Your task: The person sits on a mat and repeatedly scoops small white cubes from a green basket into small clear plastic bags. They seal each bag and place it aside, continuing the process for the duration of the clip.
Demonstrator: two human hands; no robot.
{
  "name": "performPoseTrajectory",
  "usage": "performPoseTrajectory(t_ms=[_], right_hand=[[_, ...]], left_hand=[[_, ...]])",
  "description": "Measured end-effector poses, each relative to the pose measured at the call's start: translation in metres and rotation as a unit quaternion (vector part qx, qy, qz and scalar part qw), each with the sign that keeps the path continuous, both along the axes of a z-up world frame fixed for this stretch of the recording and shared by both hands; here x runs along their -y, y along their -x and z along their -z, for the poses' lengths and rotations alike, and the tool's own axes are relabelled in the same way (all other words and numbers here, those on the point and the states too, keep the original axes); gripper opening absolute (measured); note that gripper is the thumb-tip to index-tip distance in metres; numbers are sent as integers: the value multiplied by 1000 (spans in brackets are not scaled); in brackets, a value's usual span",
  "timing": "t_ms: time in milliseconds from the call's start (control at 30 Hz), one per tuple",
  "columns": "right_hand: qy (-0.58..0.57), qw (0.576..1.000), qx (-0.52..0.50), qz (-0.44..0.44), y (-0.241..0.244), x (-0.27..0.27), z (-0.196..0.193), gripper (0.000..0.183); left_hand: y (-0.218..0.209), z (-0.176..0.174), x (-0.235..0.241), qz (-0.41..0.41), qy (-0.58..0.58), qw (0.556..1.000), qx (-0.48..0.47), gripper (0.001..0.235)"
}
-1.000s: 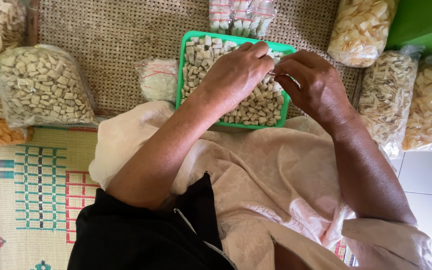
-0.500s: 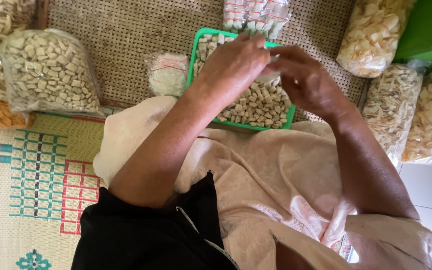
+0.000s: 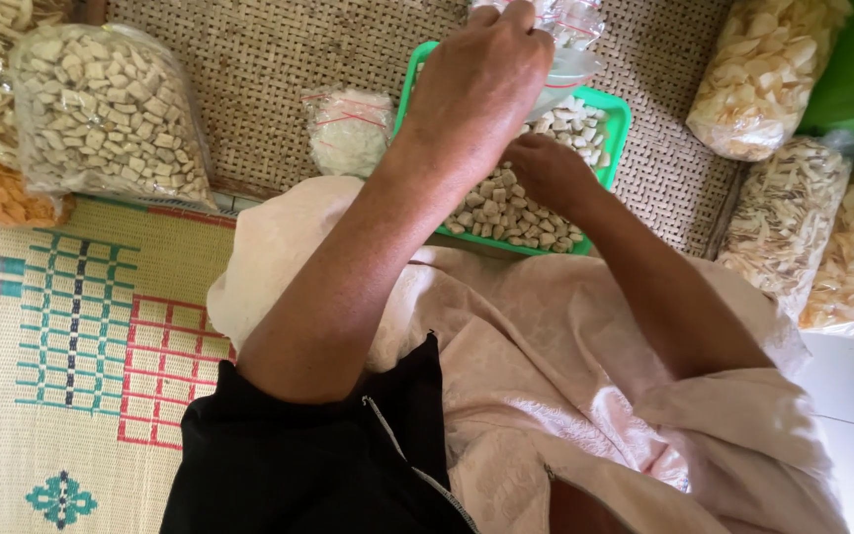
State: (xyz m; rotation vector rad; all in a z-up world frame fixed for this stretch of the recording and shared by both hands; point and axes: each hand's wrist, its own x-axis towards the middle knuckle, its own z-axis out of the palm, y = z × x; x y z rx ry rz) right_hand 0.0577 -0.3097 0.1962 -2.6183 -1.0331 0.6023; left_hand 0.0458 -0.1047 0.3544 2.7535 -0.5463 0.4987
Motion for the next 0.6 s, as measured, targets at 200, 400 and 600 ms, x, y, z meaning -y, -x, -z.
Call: performPoseTrajectory(t_ms=[200, 400, 600], right_hand=[[-47, 952, 255, -163, 31, 12, 76, 52], [53, 960, 254, -107, 28, 21, 88, 57], [77, 971, 216, -62, 25, 36, 83, 44]], left_hand=[[-2, 13, 8, -18, -12, 999, 46, 21], [3, 4, 6, 21, 0, 999, -31, 40], [-1, 19, 9, 1, -9, 1000, 19, 22]])
